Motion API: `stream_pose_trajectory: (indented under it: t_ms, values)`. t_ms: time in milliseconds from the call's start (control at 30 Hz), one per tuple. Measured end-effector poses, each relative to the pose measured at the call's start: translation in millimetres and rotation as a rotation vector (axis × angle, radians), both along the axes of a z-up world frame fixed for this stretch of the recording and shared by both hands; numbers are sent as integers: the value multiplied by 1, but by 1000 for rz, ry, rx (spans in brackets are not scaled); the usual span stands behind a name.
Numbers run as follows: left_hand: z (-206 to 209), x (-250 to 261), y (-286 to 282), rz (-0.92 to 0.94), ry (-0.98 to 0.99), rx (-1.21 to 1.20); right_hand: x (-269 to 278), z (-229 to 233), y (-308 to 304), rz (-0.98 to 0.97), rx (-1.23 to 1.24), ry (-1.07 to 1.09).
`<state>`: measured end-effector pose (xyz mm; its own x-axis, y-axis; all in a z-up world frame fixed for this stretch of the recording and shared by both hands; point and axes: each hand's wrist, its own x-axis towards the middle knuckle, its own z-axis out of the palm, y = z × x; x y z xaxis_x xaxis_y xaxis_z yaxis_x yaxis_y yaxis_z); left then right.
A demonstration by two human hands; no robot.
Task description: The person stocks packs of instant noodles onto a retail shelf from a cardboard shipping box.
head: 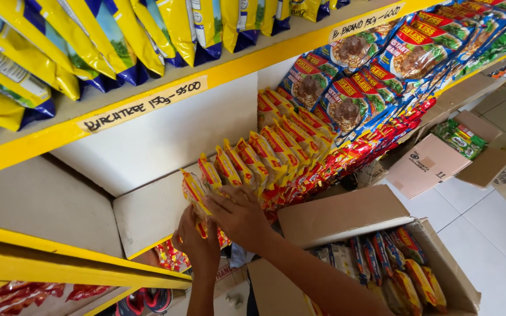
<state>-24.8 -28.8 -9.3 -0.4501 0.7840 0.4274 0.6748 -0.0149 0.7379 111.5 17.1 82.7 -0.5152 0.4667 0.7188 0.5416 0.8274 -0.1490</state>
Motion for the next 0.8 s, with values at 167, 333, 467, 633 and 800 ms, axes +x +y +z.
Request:
stream_pose_trajectory:
  t_ms: [167, 333, 467, 633, 800]
  values:
    - [-5, 3, 11, 15, 72, -72, -2, -4, 11, -58, 8, -36]
    - [-9, 4, 17, 13, 106, -120, -3, -8, 19, -74, 7, -18]
    - [-20, 3, 21, 24, 127, -118, -4, -12, 23, -72, -2, -6]
    - [-13, 6, 22, 58, 142, -173, -2, -12, 25, -98, 4, -11]
    - [-9, 5, 21, 75, 177, -159, 0, -12, 24, -94, -6, -18]
